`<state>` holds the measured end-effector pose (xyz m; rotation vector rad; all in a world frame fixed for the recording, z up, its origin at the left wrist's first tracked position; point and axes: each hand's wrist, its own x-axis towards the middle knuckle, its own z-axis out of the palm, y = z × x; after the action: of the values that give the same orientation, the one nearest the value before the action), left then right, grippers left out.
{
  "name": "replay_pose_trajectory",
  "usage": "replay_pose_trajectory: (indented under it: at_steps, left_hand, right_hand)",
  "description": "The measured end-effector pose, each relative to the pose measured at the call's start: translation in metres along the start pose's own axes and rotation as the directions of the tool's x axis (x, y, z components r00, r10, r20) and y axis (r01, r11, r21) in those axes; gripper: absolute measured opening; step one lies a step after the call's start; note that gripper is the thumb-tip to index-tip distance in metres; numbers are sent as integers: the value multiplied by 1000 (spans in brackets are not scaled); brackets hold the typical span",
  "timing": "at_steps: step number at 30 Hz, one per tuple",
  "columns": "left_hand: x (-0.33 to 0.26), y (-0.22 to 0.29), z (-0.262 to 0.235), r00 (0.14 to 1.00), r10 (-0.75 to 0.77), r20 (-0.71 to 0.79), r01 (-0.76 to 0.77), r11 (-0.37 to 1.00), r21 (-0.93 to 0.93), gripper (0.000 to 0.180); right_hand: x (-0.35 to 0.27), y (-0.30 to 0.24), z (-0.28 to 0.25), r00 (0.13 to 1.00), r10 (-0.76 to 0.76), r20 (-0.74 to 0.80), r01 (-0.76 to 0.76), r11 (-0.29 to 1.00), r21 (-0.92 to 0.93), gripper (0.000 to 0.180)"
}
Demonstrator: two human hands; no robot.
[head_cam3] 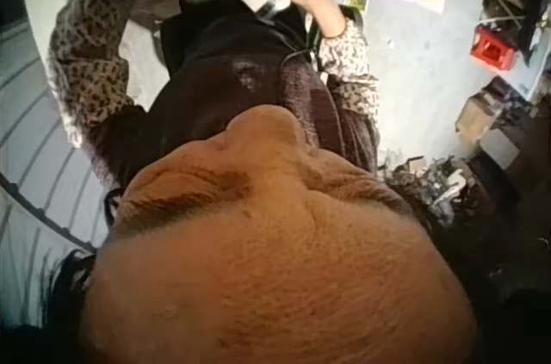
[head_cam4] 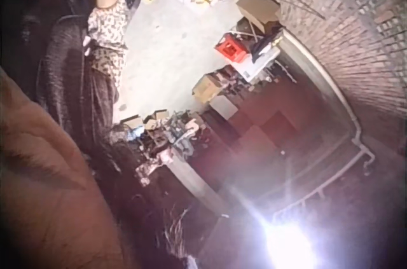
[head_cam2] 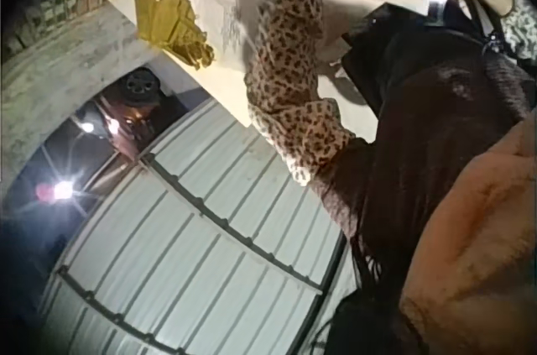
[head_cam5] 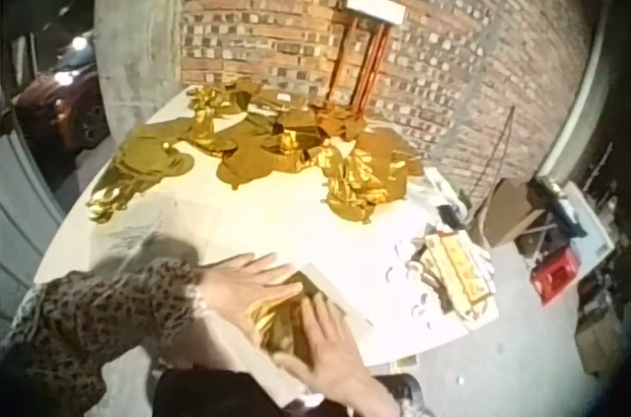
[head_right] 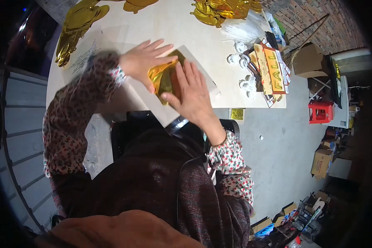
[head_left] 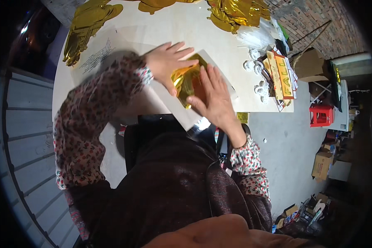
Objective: Folding gold-colored foil sheets and attaching them to cardboard paper backings.
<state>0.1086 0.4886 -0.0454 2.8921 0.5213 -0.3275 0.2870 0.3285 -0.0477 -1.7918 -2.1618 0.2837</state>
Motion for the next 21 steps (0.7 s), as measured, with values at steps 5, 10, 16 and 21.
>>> replay_pose_trajectory:
  at_steps: [5,10,16,21]
  left_hand:
    - [15,-15,-33,999,-14,-30,22,961,276,118]
    - [2,-9,-14,982,53,-183,-29,990,136,69]
    - [-39,2,38,843,4,-538,-142,966,-216,11]
    - [-47,57,56,726,-241,-644,138,969,-207,17]
  right_hand:
    - [22,21,3,986,-156,-50,153,986,-66,54]
    - [16,30,21,982,-179,-62,175,983,-61,45]
    - [18,25,22,985,-164,-45,162,986,-51,46]
    - [16,27,21,987,-154,-48,151,987,-61,46]
